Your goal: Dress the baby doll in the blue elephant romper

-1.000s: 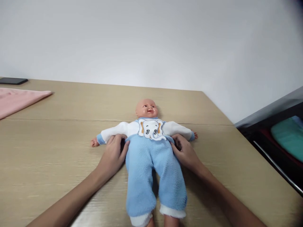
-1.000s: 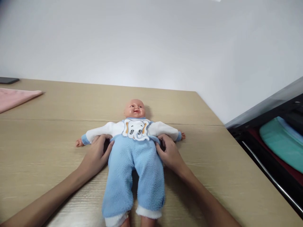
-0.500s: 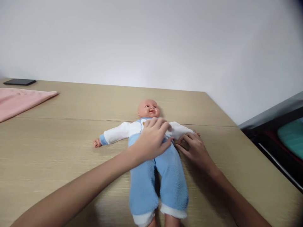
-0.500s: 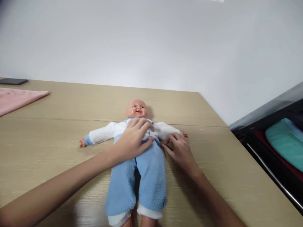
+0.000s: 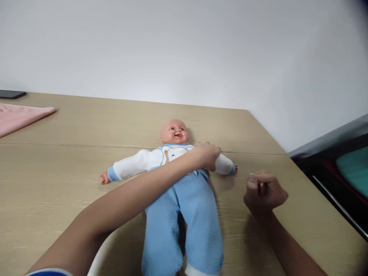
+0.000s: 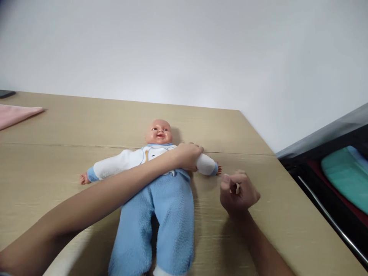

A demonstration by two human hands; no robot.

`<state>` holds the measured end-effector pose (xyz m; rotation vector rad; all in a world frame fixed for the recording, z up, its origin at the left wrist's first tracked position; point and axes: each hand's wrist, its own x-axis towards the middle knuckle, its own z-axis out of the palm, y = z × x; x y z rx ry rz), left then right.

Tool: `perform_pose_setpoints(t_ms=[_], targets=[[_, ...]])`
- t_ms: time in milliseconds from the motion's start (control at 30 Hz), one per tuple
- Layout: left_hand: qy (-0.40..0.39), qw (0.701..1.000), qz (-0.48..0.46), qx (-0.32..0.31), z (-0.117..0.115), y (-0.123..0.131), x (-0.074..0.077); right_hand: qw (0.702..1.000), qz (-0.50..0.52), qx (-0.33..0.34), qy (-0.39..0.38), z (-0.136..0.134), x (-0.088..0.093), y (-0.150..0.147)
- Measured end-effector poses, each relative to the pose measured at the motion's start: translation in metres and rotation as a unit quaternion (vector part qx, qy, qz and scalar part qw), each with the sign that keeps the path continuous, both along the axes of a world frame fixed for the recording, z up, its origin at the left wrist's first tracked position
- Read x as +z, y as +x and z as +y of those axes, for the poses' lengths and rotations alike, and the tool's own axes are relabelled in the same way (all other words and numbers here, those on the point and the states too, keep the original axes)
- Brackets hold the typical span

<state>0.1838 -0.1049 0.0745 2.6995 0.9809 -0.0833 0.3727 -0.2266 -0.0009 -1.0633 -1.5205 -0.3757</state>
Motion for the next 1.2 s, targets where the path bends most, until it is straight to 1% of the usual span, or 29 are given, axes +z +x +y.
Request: perform_pose_setpoints(t_ms=[100, 200, 233, 300, 333, 367, 400, 500, 567, 633, 700, 833, 967, 1033, 1100, 1200], targets=[[0.034, 0.997, -0.063, 0.022, 0.0, -0.009, 0.008, 0.999, -0.02, 0.025, 0.028, 0.0, -0.005, -0.003], [0.081, 0.987, -0.139, 0.03, -0.001, -0.026, 0.018, 0.995, -0.073, 0.062, 0.015, -0.004, 0.0, -0.012], [0.11, 0.977, -0.179, 0.027, -0.001, -0.034, 0.02, 0.991, -0.104, 0.081, 0.007, -0.006, 0.003, -0.016], [0.178, 0.945, -0.273, 0.018, -0.003, -0.051, 0.023, 0.982, -0.15, 0.119, -0.007, -0.009, 0.01, -0.024], [0.199, 0.926, -0.321, 0.015, -0.004, -0.06, 0.022, 0.978, -0.158, 0.132, -0.014, -0.009, 0.013, -0.028], [0.203, 0.91, -0.362, 0.015, -0.005, -0.069, 0.022, 0.976, -0.161, 0.144, -0.021, -0.01, 0.014, -0.03], [0.191, 0.897, -0.397, 0.021, -0.007, -0.077, 0.021, 0.975, -0.16, 0.155, -0.026, -0.01, 0.014, -0.032], [0.119, 0.86, -0.492, 0.06, -0.015, -0.097, 0.018, 0.973, -0.149, 0.172, -0.038, -0.007, 0.01, -0.033], [0.064, 0.825, -0.55, 0.11, -0.022, -0.108, 0.017, 0.974, -0.135, 0.174, -0.046, -0.004, 0.006, -0.032], [-0.013, 0.787, -0.594, 0.166, -0.031, -0.119, 0.018, 0.976, -0.118, 0.17, -0.061, -0.003, 0.004, -0.031], [-0.086, 0.76, -0.61, 0.207, -0.04, -0.13, 0.018, 0.977, -0.104, 0.167, -0.078, -0.003, 0.002, -0.031], [-0.171, 0.713, -0.628, 0.261, -0.057, -0.157, 0.01, 0.972, -0.094, 0.168, -0.134, -0.006, 0.004, -0.039], [-0.27, 0.643, -0.653, 0.297, -0.071, -0.185, 0.0, 0.958, -0.065, 0.176, -0.217, -0.012, 0.005, -0.059], [-0.295, 0.613, -0.664, 0.311, -0.078, -0.197, -0.001, 0.945, -0.037, 0.189, -0.263, -0.017, 0.004, -0.075], [-0.304, 0.585, -0.672, 0.337, -0.084, -0.207, -0.001, 0.928, -0.016, 0.216, -0.304, -0.022, 0.003, -0.094], [-0.286, 0.547, -0.688, 0.382, -0.089, -0.218, -0.001, 0.895, 0.02, 0.267, -0.358, -0.029, 0.004, -0.121]])
